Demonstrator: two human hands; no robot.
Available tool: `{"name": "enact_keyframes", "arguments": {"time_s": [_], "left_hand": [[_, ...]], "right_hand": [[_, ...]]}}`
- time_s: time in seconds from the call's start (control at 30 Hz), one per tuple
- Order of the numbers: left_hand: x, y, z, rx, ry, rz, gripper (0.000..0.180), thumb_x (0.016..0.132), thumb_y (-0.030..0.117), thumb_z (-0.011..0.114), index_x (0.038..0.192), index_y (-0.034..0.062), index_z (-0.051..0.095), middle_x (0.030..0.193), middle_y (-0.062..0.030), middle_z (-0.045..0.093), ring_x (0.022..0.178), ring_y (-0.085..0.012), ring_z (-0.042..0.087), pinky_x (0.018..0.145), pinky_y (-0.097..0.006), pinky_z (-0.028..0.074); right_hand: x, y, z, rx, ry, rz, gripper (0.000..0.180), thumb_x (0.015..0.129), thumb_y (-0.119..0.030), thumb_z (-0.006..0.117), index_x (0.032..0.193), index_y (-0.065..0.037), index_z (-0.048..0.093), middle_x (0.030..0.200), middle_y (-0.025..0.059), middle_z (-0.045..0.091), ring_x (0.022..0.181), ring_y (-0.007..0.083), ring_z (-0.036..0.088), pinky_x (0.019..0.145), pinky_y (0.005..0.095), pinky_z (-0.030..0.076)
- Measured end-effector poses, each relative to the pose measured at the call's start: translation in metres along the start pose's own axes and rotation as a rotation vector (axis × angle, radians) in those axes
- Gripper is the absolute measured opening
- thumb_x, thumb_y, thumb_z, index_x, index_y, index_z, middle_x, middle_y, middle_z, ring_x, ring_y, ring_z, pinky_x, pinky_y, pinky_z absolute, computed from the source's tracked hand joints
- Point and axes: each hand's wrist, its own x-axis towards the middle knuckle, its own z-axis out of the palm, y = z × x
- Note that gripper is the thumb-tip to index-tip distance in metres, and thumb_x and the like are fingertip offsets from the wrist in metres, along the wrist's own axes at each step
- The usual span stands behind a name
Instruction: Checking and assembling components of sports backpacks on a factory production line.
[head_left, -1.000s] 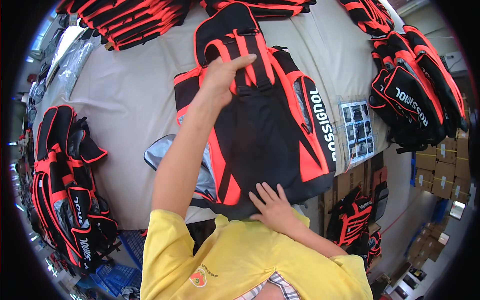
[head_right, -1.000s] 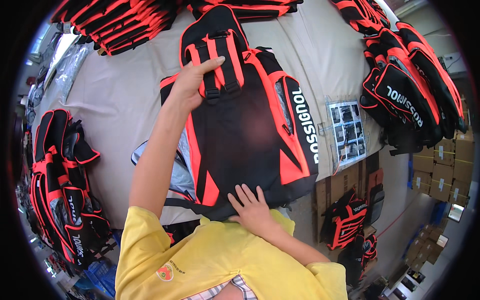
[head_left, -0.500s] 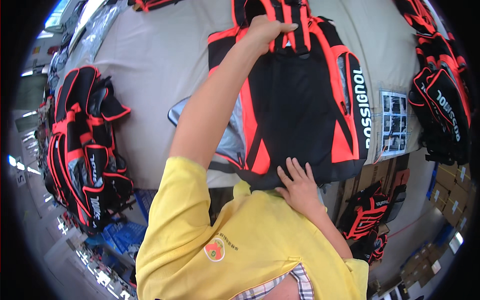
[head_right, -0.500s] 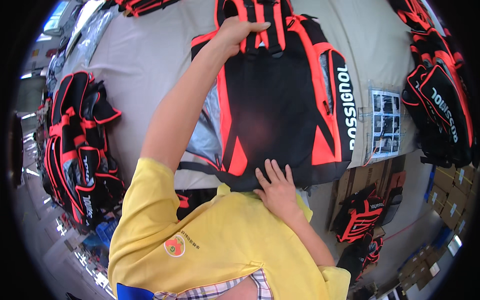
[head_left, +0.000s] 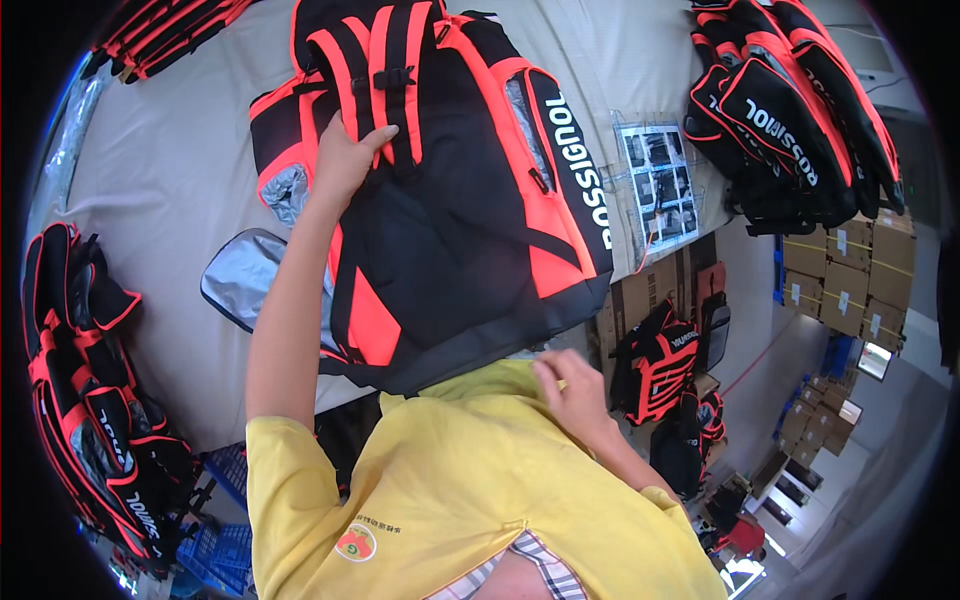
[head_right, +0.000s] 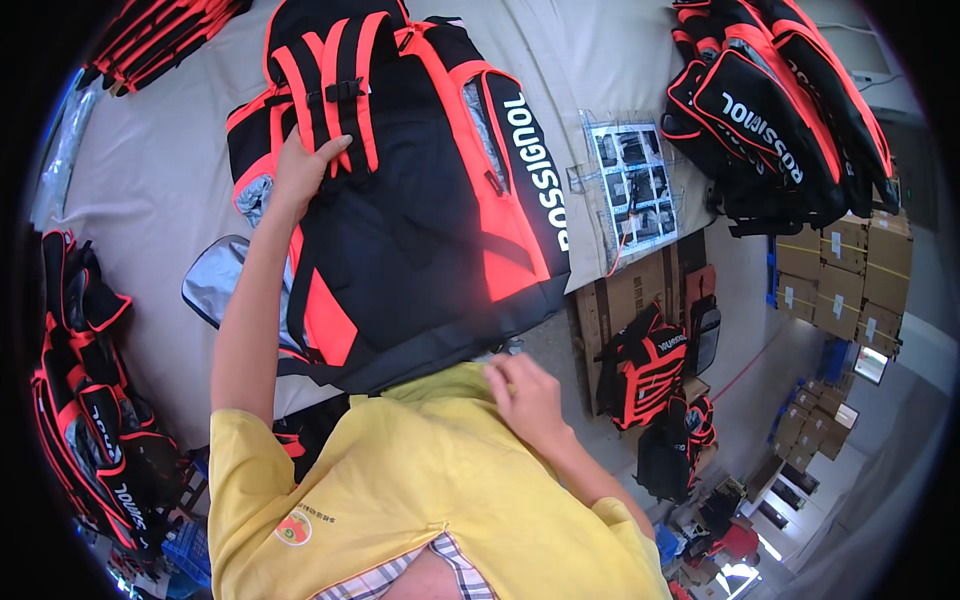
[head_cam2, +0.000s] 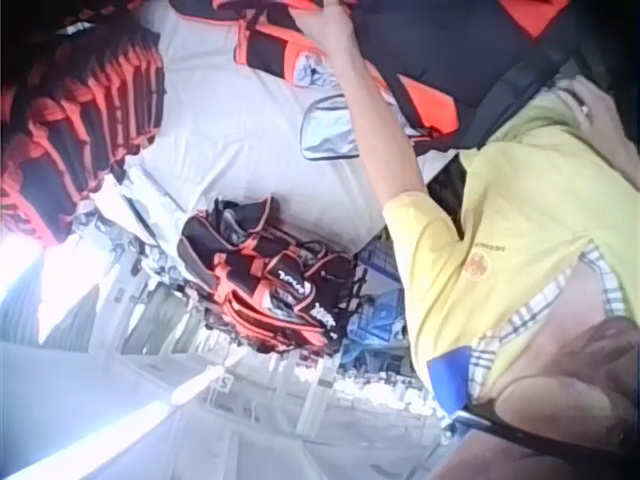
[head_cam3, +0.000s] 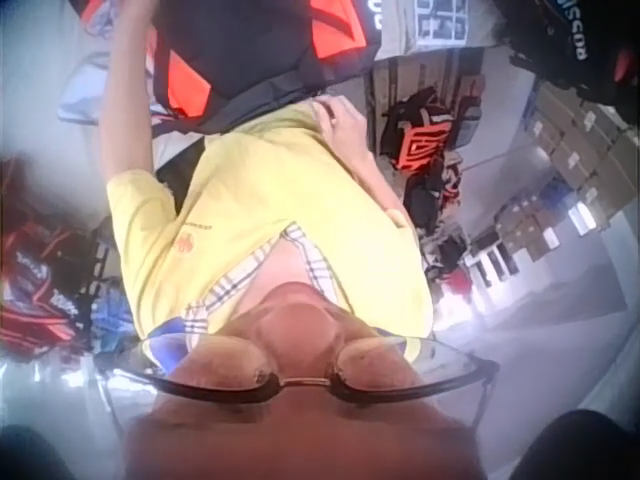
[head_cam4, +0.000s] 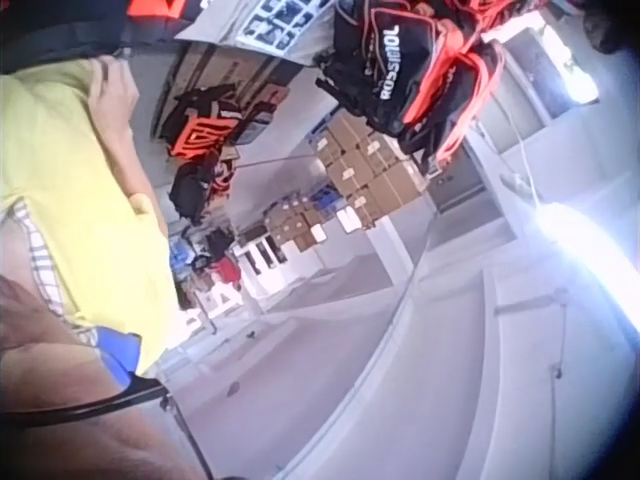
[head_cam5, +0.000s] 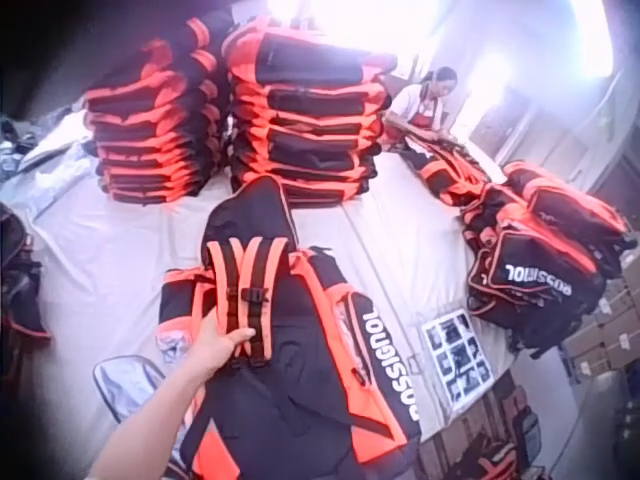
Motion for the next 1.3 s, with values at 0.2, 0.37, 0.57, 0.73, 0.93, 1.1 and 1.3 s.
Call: {"name": "enact_keyframes", "arguments": {"time_s": [0.2,0.37,0.57,0.73,0.93,1.1,1.3], "left_hand": [[-0.07,0.026,0.008,0.417,0.202,0.121,0.088,0.089,0.023,0.083,0.156,-0.0055,0.034,0.147,-0.0313,0.056,0.137,-0.0444,0.057,0.115,-0.045,0.046],[-0.187,0.098,0.015,0.63,0.289,0.362,0.034,0.097,0.008,0.074,0.128,-0.0034,0.066,0.125,-0.0201,0.07,0.116,-0.0341,0.069,0.101,-0.041,0.053],[-0.311,0.092,0.088,0.259,0.311,0.032,0.026,0.095,0.003,0.074,0.12,-0.002,0.071,0.118,-0.0173,0.074,0.109,-0.0277,0.073,0.097,-0.037,0.056],[-0.355,0.155,0.178,0.299,0.063,0.407,0.07,0.081,0.017,0.089,0.144,0.0035,0.06,0.147,-0.0199,0.058,0.14,-0.04,0.054,0.11,-0.047,0.048],[-0.347,0.139,0.199,0.37,0.224,0.38,0.036,0.092,0.02,0.08,0.123,0.0024,0.072,0.12,-0.013,0.076,0.122,-0.0299,0.068,0.114,-0.051,0.042],[-0.345,0.123,0.154,-0.118,0.805,0.108,0.03,0.112,0.021,0.058,0.111,-0.0044,0.075,0.102,-0.0086,0.079,0.094,-0.0119,0.068,0.091,-0.03,0.052],[-0.349,0.097,0.162,-0.302,0.835,0.037,0.033,0.112,0.026,0.06,0.113,-0.0051,0.071,0.097,-0.0128,0.077,0.088,-0.0177,0.074,0.086,-0.031,0.058]], "right_hand": [[0.026,0.056,0.008,-0.065,0.008,-0.037,0.039,0.092,-0.026,0.08,0.117,0.002,0.069,0.12,0.0259,0.067,0.12,0.044,0.058,0.105,0.0495,0.047],[0.017,0.063,-0.072,0.261,-0.261,-0.17,0.032,0.097,-0.025,0.075,0.119,-0.001,0.075,0.131,0.0203,0.071,0.125,0.0374,0.067,0.103,0.0418,0.053],[0.045,0.085,-0.171,1.408,-0.654,-0.462,0.054,0.099,-0.036,0.065,0.122,0.012,0.069,0.12,0.0265,0.074,0.114,0.0323,0.072,0.103,0.0394,0.054],[0.052,0.092,-0.185,1.161,-0.871,-0.234,0.064,0.11,-0.045,0.038,0.135,0.01,0.062,0.119,0.0216,0.074,0.117,0.0306,0.071,0.104,0.0386,0.053],[0.042,0.07,-0.155,0.898,-0.83,-0.324,0.031,0.11,-0.02,0.053,0.127,0.002,0.065,0.096,0.0055,0.071,0.085,0.0154,0.066,0.084,0.0307,0.053],[0.05,0.139,-0.151,0.728,-0.689,-0.144,0.029,0.093,-0.006,0.082,0.117,0.002,0.067,0.1,0.0003,0.072,0.082,0.0056,0.067,0.074,0.0223,0.053],[0.05,0.154,-0.144,0.878,-0.583,-0.21,0.027,0.096,-0.006,0.079,0.119,0.001,0.068,0.1,0.0,0.071,0.088,0.004,0.067,0.078,0.0223,0.054]]}}
